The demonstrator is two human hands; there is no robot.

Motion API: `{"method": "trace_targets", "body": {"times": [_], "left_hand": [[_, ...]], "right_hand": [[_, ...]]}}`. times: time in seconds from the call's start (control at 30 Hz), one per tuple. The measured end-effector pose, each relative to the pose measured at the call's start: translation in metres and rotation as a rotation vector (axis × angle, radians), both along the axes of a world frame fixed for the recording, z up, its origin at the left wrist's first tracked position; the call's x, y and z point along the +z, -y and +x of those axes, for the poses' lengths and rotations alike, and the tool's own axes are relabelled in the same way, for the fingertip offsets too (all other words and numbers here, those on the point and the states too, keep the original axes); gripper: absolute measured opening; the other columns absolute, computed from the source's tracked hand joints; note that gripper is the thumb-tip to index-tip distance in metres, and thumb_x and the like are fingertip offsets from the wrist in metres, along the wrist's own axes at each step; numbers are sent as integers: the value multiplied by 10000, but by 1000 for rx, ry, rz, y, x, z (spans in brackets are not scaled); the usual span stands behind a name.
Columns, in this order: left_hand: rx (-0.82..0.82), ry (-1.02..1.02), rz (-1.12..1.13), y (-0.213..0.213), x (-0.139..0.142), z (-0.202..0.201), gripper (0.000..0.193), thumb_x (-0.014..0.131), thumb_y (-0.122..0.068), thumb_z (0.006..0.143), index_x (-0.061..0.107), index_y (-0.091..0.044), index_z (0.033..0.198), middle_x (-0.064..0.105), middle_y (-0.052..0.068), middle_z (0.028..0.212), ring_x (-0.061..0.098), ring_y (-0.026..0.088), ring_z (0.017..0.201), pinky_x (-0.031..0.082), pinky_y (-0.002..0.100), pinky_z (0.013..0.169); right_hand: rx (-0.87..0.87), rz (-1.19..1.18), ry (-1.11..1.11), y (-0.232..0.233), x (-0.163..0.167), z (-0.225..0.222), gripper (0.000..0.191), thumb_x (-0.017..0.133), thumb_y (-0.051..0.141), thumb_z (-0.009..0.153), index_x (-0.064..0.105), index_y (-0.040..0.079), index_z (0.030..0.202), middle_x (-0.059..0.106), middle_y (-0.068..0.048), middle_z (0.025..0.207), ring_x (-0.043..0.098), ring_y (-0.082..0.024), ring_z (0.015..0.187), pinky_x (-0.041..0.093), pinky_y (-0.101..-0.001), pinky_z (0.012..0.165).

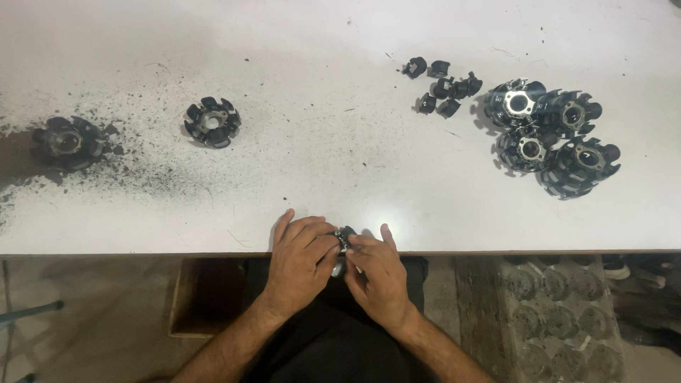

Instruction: The person sits at a white workbench assembling omni wheels, pressing black rubber rollers into the slots of wheel hubs by hand. They work on one wheel at a time, setting completed wheels in a pile on the table and picking up the next hub to continue fitting rollers.

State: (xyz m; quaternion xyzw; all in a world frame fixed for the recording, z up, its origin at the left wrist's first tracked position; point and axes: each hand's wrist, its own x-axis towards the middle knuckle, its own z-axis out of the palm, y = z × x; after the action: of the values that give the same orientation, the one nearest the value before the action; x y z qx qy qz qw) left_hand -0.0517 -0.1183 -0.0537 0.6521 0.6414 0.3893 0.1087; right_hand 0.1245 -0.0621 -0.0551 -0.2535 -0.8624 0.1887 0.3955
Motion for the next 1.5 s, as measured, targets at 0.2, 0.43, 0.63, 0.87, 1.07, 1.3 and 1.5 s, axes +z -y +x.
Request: {"method": "trace_targets", "body": {"times": [0.2,0.43,0.63,0.87,1.07,1.3,1.5], "left_hand": [[9,22,-24,1,8,-3,105,715,-124,865,727,-103,968,706,31,1140,583,242,1262,269,583,1212],[74,29,-2,-2,21,-13,242,748,-157,818,715,-74,1043,647,93,1214,558,287,1270,264,605,1186],[-6,26,-53,-17,31,-15,163,753,-179,848,730,-107,992,655,67,1212,552,258,1274,257,605,1190],[-53,-63,-57,-20,32,-14,96,742,-144,827,710,-106,909,643,72,1240,542,271,1304,293,585,1184],[-12,-107,65,-12,25,-13,136,757,-115,814,702,-102,937,640,82,1260,569,277,1292,321,583,1175],[27,-211,181,-10,8,-13,141,764,-84,797,691,-109,914,648,58,1208,597,267,1261,358,570,1155],[-57,-373,303,-13,7,-11,150,775,-78,815,677,-82,928,628,75,1177,588,269,1261,420,534,1134]], "right_hand": [[15,-26,107,-4,10,0,280,771,-56,825,676,47,1067,701,-73,1058,663,-254,1227,356,-585,1228],[-91,29,92,-12,21,11,303,738,7,830,710,123,1110,614,-46,1061,618,-296,1238,219,-669,1262],[-116,-40,198,-27,26,0,459,877,204,751,708,60,1153,607,-110,1139,506,-347,1279,173,-676,1192],[-80,-36,246,-30,18,-2,397,873,192,762,721,63,1106,595,-89,1107,525,-328,1284,165,-695,1221],[-78,-65,220,-30,11,-1,387,872,191,767,718,36,1087,584,-102,1081,530,-323,1263,162,-711,1216],[-76,-64,197,-31,8,-1,386,871,198,760,719,31,1074,590,-99,1056,549,-326,1240,167,-724,1207],[-81,-80,203,-30,11,-4,353,866,191,762,716,38,1043,594,-101,1086,553,-313,1222,205,-724,1210]]}}
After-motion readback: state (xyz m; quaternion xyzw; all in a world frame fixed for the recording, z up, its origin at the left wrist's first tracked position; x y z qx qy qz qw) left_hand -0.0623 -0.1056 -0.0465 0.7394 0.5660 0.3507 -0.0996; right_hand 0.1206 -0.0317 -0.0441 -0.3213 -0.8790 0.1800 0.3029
